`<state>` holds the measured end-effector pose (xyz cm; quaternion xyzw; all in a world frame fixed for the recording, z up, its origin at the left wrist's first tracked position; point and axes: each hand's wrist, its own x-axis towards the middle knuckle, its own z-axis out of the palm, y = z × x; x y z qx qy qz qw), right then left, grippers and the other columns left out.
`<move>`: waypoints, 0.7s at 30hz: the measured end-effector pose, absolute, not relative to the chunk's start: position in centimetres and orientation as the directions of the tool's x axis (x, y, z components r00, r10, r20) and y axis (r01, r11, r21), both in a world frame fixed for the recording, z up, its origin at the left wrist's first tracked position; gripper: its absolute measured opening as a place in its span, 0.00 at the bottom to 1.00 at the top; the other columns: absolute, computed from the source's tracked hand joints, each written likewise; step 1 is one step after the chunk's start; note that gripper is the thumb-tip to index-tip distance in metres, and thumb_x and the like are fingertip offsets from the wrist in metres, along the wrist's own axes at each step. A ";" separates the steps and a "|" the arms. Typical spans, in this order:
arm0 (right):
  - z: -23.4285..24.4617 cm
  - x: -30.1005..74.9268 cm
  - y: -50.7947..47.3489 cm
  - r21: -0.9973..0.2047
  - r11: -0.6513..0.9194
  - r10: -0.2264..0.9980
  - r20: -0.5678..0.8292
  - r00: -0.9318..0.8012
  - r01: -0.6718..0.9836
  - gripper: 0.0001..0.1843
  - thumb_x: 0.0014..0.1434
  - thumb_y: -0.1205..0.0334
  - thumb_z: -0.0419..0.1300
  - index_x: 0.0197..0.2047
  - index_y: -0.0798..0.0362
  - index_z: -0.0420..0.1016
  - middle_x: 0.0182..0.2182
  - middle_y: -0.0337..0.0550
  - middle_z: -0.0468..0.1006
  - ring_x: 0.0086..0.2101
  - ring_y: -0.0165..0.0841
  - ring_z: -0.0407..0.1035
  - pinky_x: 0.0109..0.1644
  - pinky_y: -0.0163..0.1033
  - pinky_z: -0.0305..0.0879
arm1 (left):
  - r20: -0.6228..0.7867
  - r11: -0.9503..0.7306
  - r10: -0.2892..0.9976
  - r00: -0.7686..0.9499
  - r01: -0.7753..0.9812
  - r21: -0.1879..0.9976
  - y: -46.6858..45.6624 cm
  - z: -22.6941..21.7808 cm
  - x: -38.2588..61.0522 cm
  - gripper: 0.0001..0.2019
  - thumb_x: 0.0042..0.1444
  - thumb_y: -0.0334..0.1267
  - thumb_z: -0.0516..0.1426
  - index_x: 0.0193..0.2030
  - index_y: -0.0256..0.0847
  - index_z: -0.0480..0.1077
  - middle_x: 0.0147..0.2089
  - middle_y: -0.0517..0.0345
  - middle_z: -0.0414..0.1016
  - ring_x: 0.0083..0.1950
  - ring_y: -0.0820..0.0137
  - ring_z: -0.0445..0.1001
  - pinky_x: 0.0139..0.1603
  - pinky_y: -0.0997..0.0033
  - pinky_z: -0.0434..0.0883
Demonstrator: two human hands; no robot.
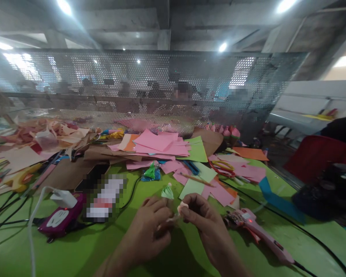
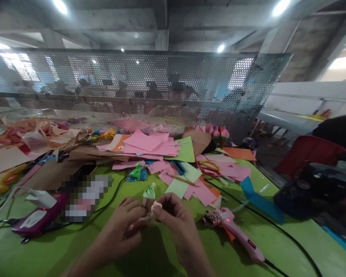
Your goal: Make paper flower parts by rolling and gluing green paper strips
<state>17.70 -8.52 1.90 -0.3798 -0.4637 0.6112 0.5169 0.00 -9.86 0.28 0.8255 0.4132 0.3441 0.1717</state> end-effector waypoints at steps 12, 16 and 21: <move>1.6 18.6 -8.4 -0.897 -0.049 0.986 0.027 -0.164 -0.440 0.10 0.52 0.57 0.70 0.35 0.51 0.77 0.28 0.39 0.75 0.29 0.31 0.65 0.34 0.34 0.61 | 0.421 -0.345 0.905 0.060 0.681 0.646 -7.8 0.8 -2.0 0.07 0.56 0.33 0.52 0.42 0.42 0.65 0.40 0.54 0.74 0.43 0.59 0.71 0.45 0.60 0.64; 1.9 18.6 -8.5 -0.897 -0.051 0.988 0.018 -0.153 -0.438 0.12 0.50 0.58 0.73 0.34 0.52 0.77 0.28 0.38 0.75 0.30 0.30 0.66 0.35 0.34 0.62 | 0.425 -0.245 0.905 0.014 0.833 0.496 -5.1 1.6 -3.2 0.12 0.57 0.28 0.49 0.46 0.42 0.63 0.47 0.49 0.75 0.51 0.56 0.70 0.52 0.55 0.64; 1.7 18.8 -8.2 -0.884 -0.036 0.992 0.024 -0.122 -0.466 0.12 0.50 0.57 0.73 0.36 0.52 0.79 0.31 0.40 0.77 0.31 0.31 0.67 0.36 0.34 0.63 | 0.436 -0.228 0.900 0.013 0.867 0.443 -1.3 1.1 -4.2 0.12 0.55 0.24 0.50 0.41 0.42 0.70 0.46 0.46 0.78 0.54 0.50 0.70 0.56 0.45 0.59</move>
